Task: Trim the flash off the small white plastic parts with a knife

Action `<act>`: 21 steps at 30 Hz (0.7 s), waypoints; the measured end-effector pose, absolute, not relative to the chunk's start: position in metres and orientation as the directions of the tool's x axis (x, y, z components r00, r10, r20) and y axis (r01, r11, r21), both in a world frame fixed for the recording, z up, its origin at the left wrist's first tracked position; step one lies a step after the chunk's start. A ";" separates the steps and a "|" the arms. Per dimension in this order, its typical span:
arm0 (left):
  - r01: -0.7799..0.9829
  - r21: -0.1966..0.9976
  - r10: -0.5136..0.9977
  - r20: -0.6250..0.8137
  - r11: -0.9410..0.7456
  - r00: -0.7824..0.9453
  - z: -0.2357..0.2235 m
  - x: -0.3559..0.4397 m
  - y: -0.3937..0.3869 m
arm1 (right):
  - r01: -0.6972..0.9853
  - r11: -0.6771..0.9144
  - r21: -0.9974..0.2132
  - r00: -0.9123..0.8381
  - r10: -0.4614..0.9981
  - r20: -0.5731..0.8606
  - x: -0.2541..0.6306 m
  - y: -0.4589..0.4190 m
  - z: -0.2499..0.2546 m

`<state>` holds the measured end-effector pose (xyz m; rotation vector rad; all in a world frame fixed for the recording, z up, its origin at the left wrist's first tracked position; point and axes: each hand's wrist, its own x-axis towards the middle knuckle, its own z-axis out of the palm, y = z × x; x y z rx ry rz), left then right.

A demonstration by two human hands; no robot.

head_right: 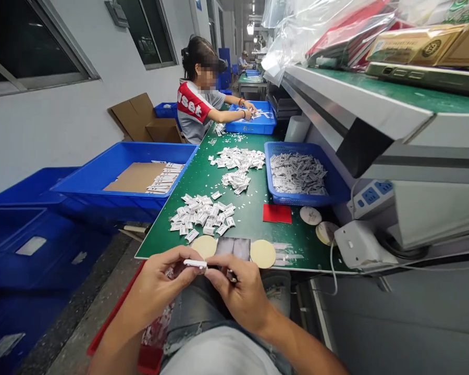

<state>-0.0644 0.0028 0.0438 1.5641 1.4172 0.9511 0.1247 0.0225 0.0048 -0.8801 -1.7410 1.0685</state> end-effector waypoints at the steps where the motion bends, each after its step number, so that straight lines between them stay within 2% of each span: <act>1: 0.431 0.900 0.996 0.042 -0.070 0.076 0.044 -0.064 0.002 | 0.117 0.384 -0.916 -0.335 0.883 0.328 0.120 0.022 0.003; 2: 0.442 0.893 0.996 0.060 -0.085 0.070 0.044 -0.064 0.001 | 0.118 0.391 -0.913 -0.318 0.886 0.338 0.117 0.021 0.002; 4: 0.359 0.930 0.997 0.068 -0.075 0.031 0.041 -0.061 0.000 | 0.115 0.407 -0.906 -0.277 0.889 0.364 0.113 0.019 0.001; 7: 0.033 0.999 0.993 0.001 0.003 -0.115 0.032 -0.056 0.001 | 0.117 0.421 -0.899 -0.234 0.892 0.387 0.110 0.014 0.004; 9: -0.193 0.981 0.978 -0.064 0.026 -0.198 0.027 -0.051 0.003 | 0.163 0.450 -0.878 -0.275 0.875 0.398 0.111 0.012 0.010; 12: -0.390 0.919 0.969 -0.139 0.050 -0.203 0.027 -0.048 0.005 | 0.324 0.539 -0.777 -0.386 0.825 0.412 0.118 0.015 0.023; 17: -0.458 0.875 0.985 -0.172 0.153 0.000 0.034 -0.048 0.000 | 0.492 0.684 -0.538 -0.546 0.724 0.422 0.135 0.025 0.039; 21: -0.345 0.929 0.987 -0.159 0.138 -0.036 0.031 -0.050 -0.004 | 0.572 0.770 -0.281 -0.606 0.628 0.489 0.138 0.029 0.042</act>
